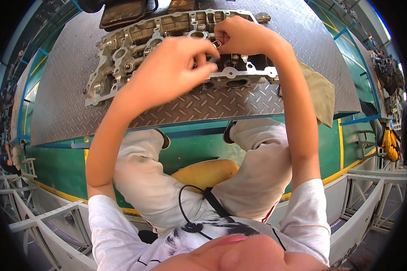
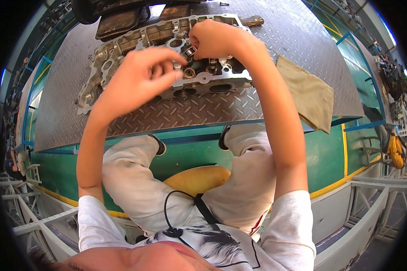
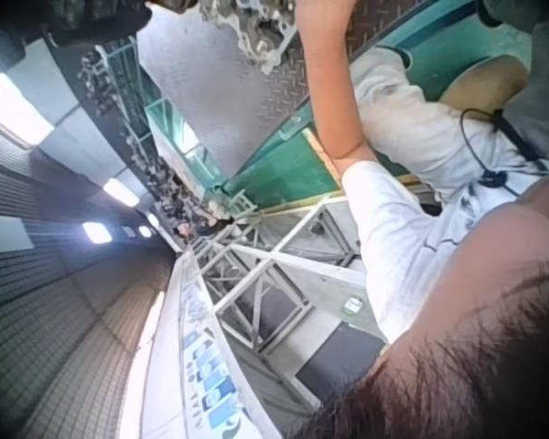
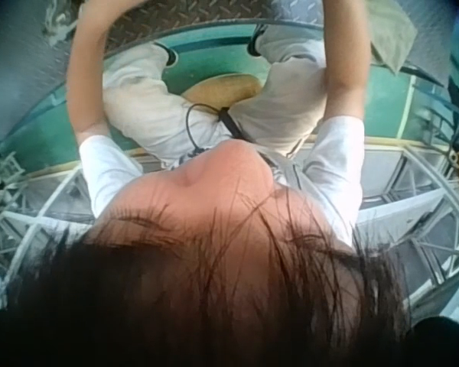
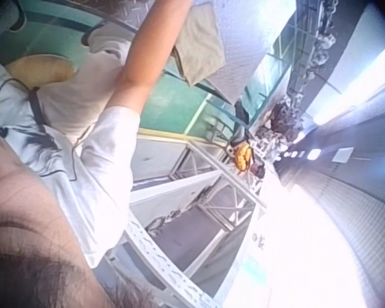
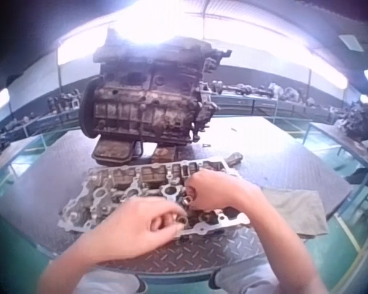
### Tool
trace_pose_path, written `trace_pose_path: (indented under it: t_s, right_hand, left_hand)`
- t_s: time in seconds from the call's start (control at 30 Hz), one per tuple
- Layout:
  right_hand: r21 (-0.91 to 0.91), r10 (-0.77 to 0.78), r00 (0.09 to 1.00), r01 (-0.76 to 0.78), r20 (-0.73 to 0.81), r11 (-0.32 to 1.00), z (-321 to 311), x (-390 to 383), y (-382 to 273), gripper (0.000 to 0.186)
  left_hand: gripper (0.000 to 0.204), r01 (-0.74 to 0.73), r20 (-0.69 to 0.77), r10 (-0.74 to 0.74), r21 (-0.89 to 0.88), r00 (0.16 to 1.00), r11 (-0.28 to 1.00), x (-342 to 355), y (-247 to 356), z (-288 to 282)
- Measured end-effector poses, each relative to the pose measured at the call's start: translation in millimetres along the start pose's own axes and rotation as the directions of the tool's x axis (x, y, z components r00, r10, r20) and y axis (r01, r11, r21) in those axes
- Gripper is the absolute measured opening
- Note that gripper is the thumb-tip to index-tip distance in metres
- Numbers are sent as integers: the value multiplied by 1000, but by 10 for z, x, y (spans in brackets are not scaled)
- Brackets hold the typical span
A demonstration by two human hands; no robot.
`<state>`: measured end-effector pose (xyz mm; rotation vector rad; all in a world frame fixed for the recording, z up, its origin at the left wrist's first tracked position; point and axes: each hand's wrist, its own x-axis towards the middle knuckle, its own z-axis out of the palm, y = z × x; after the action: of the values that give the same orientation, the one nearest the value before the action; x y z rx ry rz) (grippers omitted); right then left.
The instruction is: The person places small components into the cylinder head assembly and wipes parts of the engine head with a cloth.
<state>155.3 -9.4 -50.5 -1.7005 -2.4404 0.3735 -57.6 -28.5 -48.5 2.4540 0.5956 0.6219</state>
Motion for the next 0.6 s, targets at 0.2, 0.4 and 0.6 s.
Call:
trace_pose_path:
  t_s: [0.2, 0.4, 0.6]
  right_hand:
    - [-31, 13, 1000, -13, -7, 999, 14, -17, 36, 22]
    - [39, -48, 994, 52, -96, 998, -31, -124, -34, 19]
    - [-14, 57, 997, -56, 58, 998, 18, -174, 38, 24]
  left_hand:
    - [24, 23, -147, 65, 530, 987, 847, 413, -313, 325]
    - [23, 35, -157, 59, 536, 986, 843, 527, -405, 333]
    - [24, 87, -133, -19, 531, 991, 843, 610, -432, 305]
